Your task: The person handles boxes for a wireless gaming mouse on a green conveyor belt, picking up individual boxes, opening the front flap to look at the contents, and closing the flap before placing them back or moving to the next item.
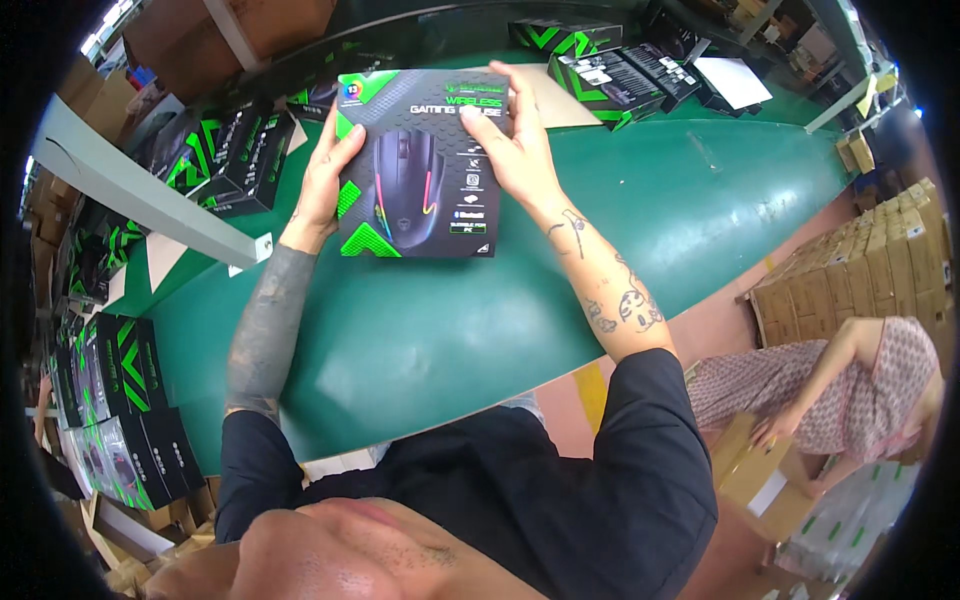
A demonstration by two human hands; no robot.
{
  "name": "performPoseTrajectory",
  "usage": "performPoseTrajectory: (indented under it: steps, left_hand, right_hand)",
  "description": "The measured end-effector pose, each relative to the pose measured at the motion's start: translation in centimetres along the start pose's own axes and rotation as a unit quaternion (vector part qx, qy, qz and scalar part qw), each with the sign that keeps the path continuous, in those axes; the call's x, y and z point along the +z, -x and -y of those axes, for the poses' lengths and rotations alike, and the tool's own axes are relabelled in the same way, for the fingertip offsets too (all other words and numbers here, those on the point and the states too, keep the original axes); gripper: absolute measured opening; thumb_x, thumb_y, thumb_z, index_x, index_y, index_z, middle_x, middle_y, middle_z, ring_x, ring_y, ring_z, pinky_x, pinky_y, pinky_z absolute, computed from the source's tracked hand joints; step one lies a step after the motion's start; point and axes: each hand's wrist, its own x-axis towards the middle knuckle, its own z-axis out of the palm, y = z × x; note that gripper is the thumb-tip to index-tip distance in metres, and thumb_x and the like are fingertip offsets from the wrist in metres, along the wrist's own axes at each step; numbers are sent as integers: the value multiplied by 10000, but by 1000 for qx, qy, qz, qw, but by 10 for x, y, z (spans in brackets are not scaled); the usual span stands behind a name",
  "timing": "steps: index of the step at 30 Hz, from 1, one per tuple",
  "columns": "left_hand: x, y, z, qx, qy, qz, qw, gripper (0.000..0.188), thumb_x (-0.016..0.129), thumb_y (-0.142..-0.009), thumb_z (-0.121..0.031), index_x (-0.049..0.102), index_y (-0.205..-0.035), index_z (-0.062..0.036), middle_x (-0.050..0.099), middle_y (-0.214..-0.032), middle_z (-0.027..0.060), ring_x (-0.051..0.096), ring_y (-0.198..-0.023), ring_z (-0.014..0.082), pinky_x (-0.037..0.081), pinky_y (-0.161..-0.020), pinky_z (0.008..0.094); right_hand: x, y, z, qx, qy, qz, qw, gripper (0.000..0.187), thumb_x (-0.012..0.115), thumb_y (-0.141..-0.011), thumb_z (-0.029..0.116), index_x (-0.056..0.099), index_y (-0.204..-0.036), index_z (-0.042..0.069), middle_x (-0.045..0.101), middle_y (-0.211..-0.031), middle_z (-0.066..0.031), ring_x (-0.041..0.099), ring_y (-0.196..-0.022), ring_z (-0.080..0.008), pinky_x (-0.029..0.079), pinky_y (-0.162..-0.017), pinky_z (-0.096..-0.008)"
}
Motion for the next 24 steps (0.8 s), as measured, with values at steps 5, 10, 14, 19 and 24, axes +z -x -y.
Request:
performPoseTrajectory:
  steps: [5,10,14,19,24]
  left_hand:
    - [-1,30,25,-143,115,-20,983,684,538,-864,-183,172,-1428,-57,385,-1352,139,422,-1193,191,310,-1005,274]
    - [-17,43,46,-98,-108,-56,988,721,605,-807,-153,219,-1409,-57,327,-1386,173,386,-1224,233,299,-1020,319]
    - [-16,26,19,86,-380,-41,920,540,638,-797,-298,473,-1267,-90,474,-1227,166,462,-1146,271,371,-963,348]
    - [-6,29,-10,195,-530,17,825,465,654,-798,-355,543,-1146,-66,502,-1184,141,493,-1093,266,409,-918,363]
    - [-34,21,19,244,-37,79,966,565,336,-920,-525,570,-1015,-19,534,-1153,191,434,-1169,322,311,-1011,427]
  right_hand:
    - [3,24,-32,-2,319,41,947,458,685,-754,287,558,-1124,50,507,-1145,-162,501,-1072,-250,413,-909,-338]
    - [3,36,-57,175,-158,42,971,236,563,-851,133,568,-1069,43,506,-1200,-102,491,-1061,-167,390,-910,-294]
    - [9,38,-47,60,-230,70,969,342,466,-869,169,470,-1170,6,453,-1263,-122,402,-1172,-193,269,-1017,-324]
    - [6,37,-45,-40,-201,83,975,716,526,-838,449,260,-1334,6,340,-1366,-175,289,-1296,-283,178,-1087,-398]
    - [9,46,-11,-41,-200,69,977,952,526,-748,662,201,-1355,5,266,-1405,-197,246,-1317,-297,148,-1082,-392]
